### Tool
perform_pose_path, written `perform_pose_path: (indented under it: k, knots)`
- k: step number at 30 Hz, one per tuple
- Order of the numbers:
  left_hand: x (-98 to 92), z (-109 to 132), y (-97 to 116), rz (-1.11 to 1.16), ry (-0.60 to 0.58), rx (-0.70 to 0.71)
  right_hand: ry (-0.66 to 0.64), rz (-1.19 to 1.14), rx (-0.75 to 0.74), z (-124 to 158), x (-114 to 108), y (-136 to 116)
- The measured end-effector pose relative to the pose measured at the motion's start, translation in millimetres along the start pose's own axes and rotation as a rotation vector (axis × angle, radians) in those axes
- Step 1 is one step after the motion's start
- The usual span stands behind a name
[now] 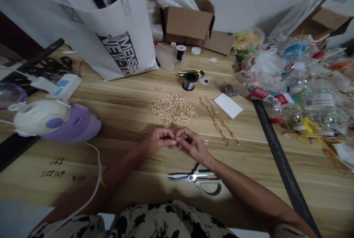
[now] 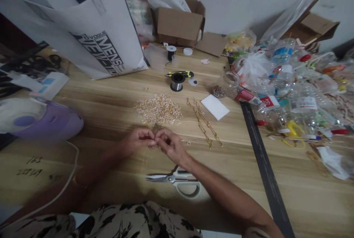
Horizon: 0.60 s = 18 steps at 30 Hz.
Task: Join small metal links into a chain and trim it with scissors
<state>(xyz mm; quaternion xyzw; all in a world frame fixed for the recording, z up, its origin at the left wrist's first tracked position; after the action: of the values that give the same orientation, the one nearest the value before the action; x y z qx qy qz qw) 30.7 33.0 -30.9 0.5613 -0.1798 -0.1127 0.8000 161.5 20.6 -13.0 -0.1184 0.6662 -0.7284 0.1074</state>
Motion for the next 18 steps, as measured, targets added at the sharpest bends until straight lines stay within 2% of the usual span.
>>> perform_pose_path:
  k: [6,11,15,18]
  knots:
    - [-2.1,-0.1,1.3,-0.027,0.042,0.002,-0.018,-0.086,0.080,-3.2,0.1,2.1]
    - [-6.1,0.0,8.4,-0.061,0.083,0.053,-0.001,-0.098,0.077,-6.3,-6.1,-4.5]
    - [-8.7,0.7,13.5,-0.068,0.125,0.066,-0.043,0.104,0.041,-4.8,-11.0,-12.7]
    - [-8.4,1.2,14.2,-0.070,0.114,0.056,-0.077,0.415,-0.132,-2.8,-14.0,-23.4]
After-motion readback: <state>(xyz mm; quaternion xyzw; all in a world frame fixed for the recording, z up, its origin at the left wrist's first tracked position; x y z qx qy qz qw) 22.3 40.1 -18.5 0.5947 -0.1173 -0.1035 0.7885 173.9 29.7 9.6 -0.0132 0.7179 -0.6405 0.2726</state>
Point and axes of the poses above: each hand's wrist, its own z-axis away from the middle knuckle, its own x-axis out of the palm, y = z × x, the point moved 5 cm from there along -z, towards the middle knuckle, and after that the axes turned 7 degrees about y, right-handed, at the moved point
